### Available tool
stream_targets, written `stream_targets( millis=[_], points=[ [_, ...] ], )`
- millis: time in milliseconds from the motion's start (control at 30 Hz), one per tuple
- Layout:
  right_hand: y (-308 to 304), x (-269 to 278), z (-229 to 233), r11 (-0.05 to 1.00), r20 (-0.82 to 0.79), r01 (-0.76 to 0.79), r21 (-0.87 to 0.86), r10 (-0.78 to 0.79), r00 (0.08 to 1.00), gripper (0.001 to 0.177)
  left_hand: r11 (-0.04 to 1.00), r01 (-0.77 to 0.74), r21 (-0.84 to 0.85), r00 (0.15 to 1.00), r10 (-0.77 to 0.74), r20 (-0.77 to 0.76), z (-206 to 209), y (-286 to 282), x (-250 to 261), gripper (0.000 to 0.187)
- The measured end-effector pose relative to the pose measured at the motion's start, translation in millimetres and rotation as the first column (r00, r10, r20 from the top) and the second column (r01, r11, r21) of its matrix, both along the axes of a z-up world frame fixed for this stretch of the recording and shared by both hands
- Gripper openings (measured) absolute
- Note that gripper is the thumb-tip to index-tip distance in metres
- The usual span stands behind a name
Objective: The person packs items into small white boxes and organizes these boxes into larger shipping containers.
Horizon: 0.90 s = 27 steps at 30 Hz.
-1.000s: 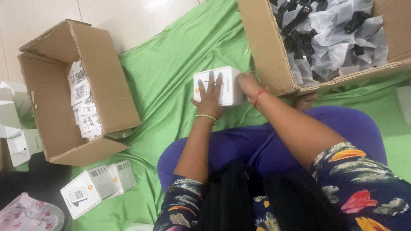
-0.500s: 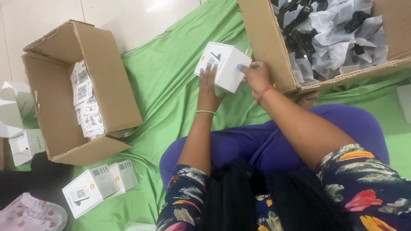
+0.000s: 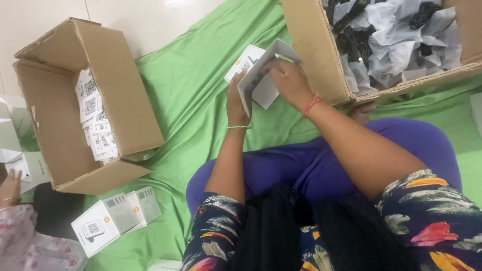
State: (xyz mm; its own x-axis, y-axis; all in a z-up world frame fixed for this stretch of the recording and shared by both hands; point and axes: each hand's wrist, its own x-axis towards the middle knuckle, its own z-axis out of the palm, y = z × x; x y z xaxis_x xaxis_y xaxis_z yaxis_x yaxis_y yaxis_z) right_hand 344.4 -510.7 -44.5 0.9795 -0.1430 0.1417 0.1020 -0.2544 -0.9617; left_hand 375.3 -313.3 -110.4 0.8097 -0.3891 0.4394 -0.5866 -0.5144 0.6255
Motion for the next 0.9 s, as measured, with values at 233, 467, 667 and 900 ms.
stream_targets(
  millis=[233,467,667,900],
  points=[
    [22.2,-23.1,-8.3,0.538,0.060,-0.095,-0.837,0.263,0.963,0.020,0.989,-0.021,-0.145,1.000,0.021,-0.005,10.7,-0.7,-4.2,0.046],
    [15.5,-27.9,-57.9,0.455,-0.099,-0.245,-0.856,0.321,0.942,0.029,0.985,-0.012,-0.169,1.000,0.012,-0.002,3.0,3.4,-0.6,0.030],
    [10.9,-17.7,-1.2,0.710,0.102,-0.107,-0.696,0.245,0.964,0.034,0.958,0.061,-0.280,0.995,-0.079,-0.055,27.7,4.2,-5.5,0.035],
    [10.2,-3.7,-45.7,0.851,-0.186,-0.189,-0.489,0.109,0.976,0.016,0.981,-0.022,-0.192,1.000,0.017,-0.026,30.8,-7.4,-6.1,0.050]
  ],
)
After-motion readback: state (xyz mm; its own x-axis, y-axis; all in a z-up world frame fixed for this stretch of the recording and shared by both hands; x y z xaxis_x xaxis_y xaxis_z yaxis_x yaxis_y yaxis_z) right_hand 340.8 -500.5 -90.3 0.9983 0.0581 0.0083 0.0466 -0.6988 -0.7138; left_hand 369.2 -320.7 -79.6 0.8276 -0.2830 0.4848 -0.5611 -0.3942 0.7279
